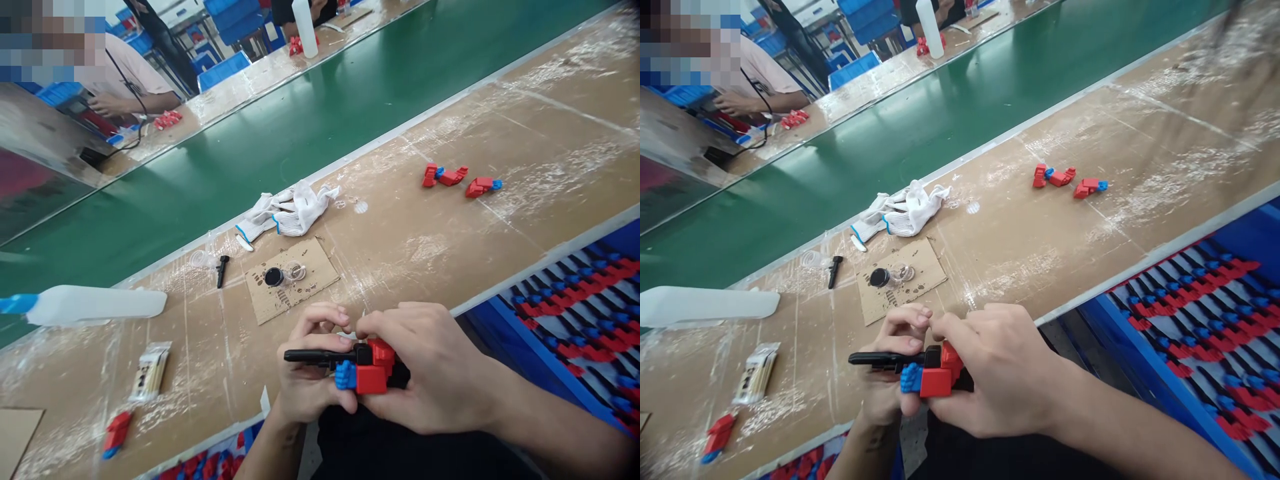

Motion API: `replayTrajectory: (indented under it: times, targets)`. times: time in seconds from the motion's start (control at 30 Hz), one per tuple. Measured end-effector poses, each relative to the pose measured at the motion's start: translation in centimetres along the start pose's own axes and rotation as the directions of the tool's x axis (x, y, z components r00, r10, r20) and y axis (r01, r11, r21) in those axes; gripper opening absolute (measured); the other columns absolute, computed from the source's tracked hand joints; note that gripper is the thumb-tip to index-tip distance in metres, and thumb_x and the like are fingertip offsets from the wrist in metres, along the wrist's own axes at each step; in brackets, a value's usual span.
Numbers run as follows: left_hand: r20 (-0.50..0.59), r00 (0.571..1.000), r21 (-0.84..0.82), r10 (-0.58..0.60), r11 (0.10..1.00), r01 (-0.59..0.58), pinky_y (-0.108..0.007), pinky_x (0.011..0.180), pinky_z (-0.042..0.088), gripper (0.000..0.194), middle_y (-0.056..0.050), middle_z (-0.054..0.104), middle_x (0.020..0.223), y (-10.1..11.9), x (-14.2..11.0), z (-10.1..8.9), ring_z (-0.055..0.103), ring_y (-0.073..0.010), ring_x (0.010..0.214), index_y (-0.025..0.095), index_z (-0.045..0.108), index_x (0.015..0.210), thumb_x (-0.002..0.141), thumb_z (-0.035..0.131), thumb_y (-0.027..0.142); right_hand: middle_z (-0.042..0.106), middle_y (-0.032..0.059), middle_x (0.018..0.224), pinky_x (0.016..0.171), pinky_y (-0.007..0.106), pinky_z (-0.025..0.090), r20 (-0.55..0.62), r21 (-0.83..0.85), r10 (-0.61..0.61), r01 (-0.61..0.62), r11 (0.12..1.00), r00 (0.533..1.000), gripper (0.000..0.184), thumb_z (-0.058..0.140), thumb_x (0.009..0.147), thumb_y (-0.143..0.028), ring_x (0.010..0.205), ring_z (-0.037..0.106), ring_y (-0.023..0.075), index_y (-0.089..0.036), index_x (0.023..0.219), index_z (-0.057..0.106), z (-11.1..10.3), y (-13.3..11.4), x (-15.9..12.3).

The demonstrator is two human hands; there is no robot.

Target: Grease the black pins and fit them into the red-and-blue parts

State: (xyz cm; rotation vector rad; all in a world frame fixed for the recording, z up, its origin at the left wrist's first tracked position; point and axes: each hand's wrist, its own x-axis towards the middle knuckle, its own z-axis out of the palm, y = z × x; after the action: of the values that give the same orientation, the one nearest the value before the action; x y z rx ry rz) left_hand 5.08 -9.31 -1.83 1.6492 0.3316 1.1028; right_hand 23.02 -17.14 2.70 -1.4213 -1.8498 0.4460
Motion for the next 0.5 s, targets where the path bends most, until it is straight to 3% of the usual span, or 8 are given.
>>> replayTrajectory:
  times: [0.23,0.4,0.5]
  targets:
    - [0.01,1.0,0.003,-0.016,1.0,0.016,-0.033,0.094,0.055,0.046,-0.003,0.068,0.1,0.0,0.2,0.5,0.063,-0.0179,0.099,0.03,0.073,0.109,0.074,0.084,0.058,0.06,-0.0043,0.07,0.056,0.029,0.032,-0.033,-0.005,-0.133,0.133,0.991,0.991,0.024,0.069,0.084,-0.037,0.058,0.05,0.0125,-0.021,0.098,0.058,-0.1,0.7,-0.4]
    - [0.039,0.999,0.036,-0.014,0.999,0.013,-0.034,0.093,0.057,0.045,-0.004,0.068,0.1,-0.1,0.4,0.4,0.064,-0.0188,0.099,0.028,0.073,0.111,0.077,0.082,0.057,0.067,0.0039,0.093,0.07,0.031,0.046,-0.067,0.031,-0.132,0.134,0.99,0.989,0.023,0.07,0.084,-0.033,0.079,0.06,0.0167,-0.019,0.101,0.062,-0.2,1.5,-0.4]
    - [0.105,0.993,0.17,-0.046,0.985,0.027,-0.035,0.098,0.057,0.041,-0.006,0.066,0.112,0.3,-0.1,0.7,0.063,-0.0215,0.109,0.027,0.071,0.119,0.084,0.079,0.049,0.069,0.0062,0.099,0.079,0.034,0.051,-0.074,-0.031,-0.116,0.114,0.993,0.99,0.025,0.067,0.086,-0.035,0.088,0.061,0.0192,-0.018,0.104,0.063,0.1,1.5,-0.7]
